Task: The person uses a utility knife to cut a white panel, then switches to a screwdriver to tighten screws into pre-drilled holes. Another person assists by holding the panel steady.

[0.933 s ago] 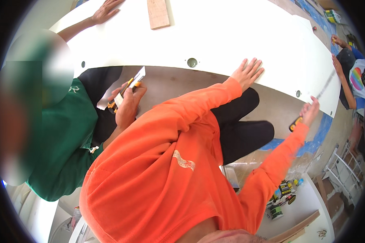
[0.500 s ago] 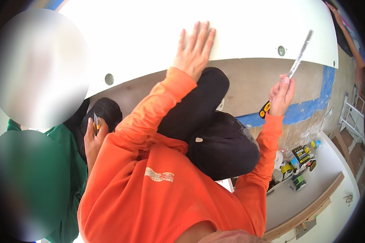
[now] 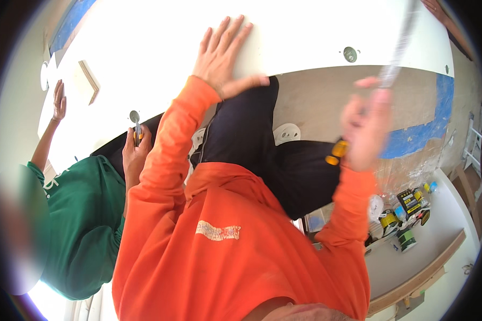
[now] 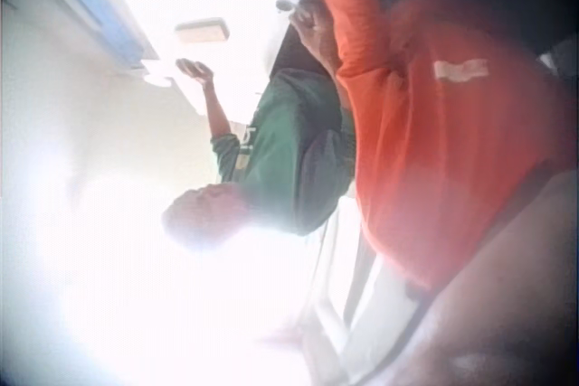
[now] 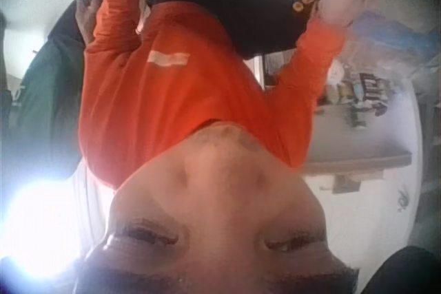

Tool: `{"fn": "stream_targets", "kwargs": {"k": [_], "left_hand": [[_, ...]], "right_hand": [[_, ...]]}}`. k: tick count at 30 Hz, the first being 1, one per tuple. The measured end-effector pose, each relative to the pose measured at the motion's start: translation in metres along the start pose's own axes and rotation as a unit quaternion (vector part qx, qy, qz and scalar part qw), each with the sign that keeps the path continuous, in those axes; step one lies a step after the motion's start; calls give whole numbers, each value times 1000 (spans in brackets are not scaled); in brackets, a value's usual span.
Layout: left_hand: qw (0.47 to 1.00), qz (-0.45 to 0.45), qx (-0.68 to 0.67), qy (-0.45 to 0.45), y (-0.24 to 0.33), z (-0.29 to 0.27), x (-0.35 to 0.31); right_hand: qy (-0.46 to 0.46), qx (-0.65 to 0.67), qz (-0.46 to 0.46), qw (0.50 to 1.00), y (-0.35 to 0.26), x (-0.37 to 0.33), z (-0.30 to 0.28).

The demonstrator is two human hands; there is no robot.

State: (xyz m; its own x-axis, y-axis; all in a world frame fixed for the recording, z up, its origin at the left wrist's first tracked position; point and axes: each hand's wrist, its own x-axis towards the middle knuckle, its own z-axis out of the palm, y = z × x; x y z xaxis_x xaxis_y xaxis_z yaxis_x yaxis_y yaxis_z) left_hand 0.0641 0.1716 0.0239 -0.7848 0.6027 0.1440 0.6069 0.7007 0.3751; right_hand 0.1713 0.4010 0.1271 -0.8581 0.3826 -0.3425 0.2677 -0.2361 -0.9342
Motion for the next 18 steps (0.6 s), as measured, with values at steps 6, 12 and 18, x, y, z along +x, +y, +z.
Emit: {"fn": "stream_targets", "kwargs": {"k": [6,12,18], "left_hand": [[991,-109,46,69,11,18,7],[991,-92,54,86,3,18,12],[991,-111,57,48,2,14,8]], "right_hand": [[-12,-151,14,988,143,-34,10],[-17,-263,-59,963,137,-30,43],[-52,-269,-66,960,149,-62,55]]}}
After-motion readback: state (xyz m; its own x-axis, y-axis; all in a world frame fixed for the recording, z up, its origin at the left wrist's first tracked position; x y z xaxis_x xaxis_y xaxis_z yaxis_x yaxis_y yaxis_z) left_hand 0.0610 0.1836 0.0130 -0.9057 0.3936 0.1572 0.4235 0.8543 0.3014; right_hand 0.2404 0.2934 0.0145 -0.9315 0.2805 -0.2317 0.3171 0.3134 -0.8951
